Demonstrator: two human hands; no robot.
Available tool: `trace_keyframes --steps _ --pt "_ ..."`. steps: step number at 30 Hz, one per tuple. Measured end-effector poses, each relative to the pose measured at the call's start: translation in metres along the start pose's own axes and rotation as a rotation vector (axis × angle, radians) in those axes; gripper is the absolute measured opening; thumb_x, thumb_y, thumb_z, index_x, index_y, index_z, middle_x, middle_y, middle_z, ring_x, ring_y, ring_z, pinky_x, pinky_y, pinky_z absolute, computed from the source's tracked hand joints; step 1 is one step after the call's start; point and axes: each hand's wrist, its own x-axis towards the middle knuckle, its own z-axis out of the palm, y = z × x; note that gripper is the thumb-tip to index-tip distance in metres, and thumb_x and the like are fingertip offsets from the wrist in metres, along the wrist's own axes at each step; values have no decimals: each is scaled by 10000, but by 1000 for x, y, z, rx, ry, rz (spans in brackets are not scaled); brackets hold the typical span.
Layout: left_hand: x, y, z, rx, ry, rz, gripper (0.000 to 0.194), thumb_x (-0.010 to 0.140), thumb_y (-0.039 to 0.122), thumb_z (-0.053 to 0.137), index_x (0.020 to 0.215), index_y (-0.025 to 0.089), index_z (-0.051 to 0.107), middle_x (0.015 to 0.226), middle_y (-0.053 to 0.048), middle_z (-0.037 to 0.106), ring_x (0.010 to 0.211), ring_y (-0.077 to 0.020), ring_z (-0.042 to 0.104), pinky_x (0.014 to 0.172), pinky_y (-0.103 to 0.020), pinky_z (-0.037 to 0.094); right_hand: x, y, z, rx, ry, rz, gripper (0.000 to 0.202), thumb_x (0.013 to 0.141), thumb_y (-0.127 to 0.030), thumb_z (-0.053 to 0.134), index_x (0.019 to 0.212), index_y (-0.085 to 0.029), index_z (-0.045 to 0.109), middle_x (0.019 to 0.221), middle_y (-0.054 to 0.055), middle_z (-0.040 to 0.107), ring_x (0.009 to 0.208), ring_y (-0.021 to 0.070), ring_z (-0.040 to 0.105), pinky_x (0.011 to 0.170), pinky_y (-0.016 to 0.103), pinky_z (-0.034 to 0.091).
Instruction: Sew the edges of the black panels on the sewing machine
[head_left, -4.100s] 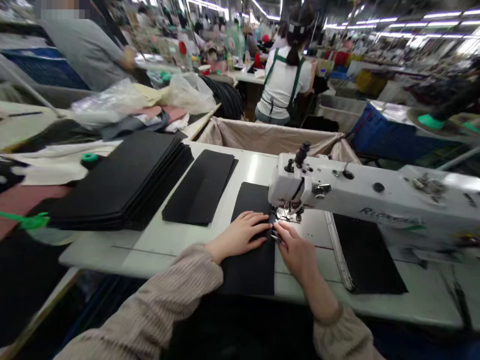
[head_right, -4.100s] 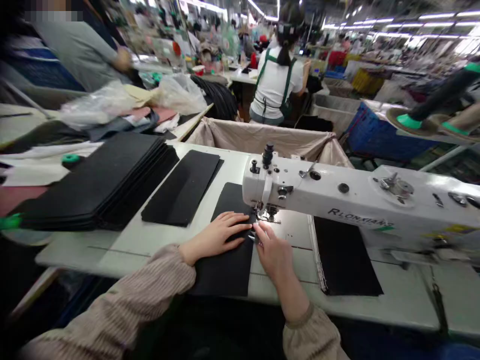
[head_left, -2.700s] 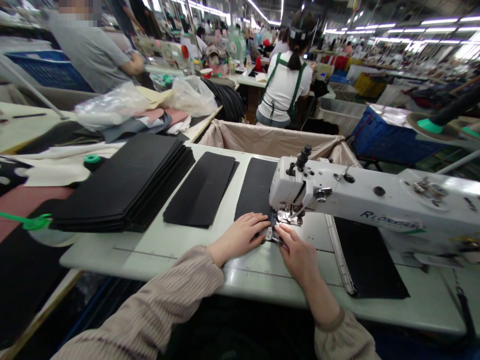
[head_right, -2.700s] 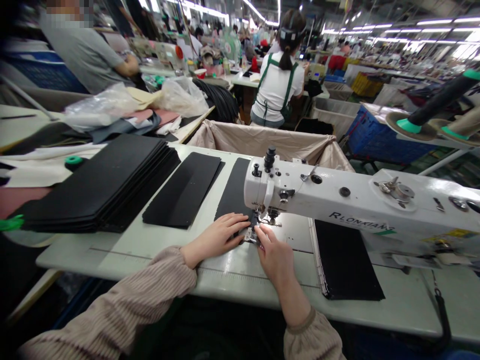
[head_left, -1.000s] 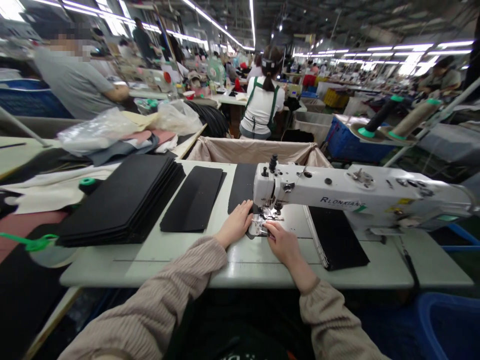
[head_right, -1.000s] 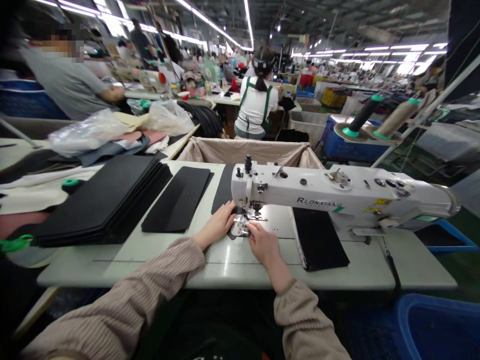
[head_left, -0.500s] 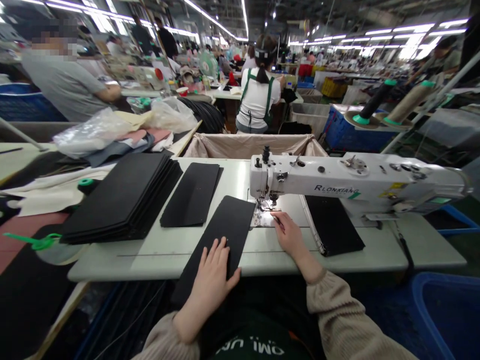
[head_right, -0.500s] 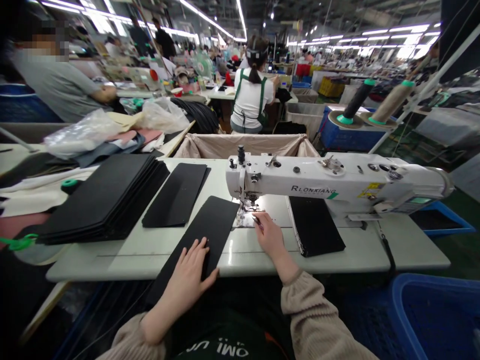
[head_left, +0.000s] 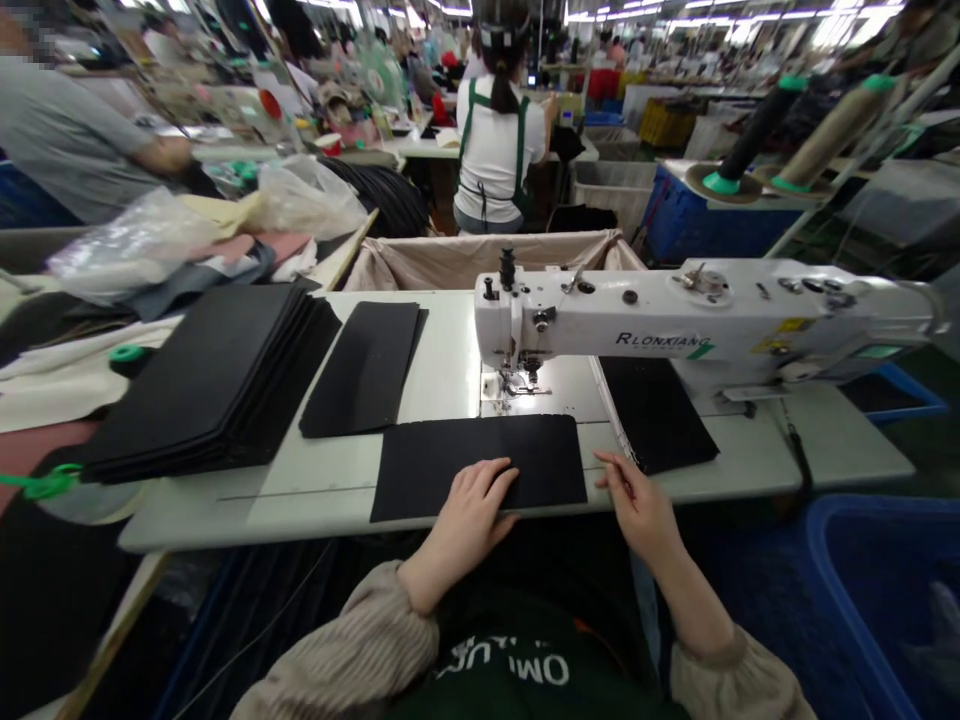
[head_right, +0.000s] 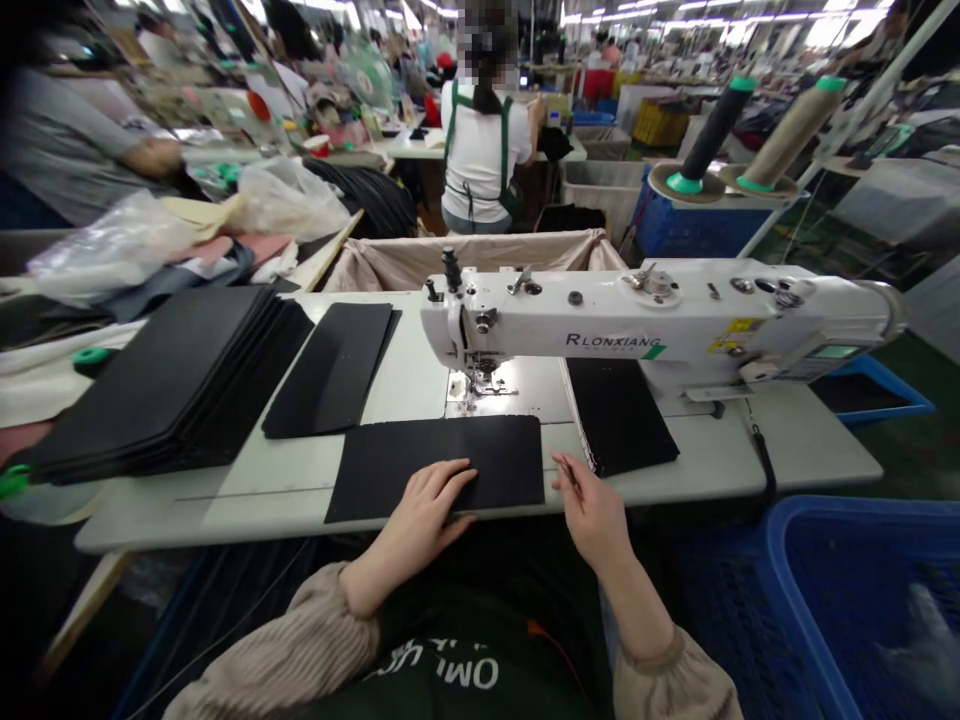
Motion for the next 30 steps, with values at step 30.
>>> trace_keyframes --steps 30 --pt "44 60 28 -426 26 -87 79 952 226 566 893 200 611 888 -13 635 858 -190 550 810 -351 369 -43 -15 0 -356 -240 59 176 993 -347 440 907 -234 544 724 -24 662 634 165 633 557 262 302"
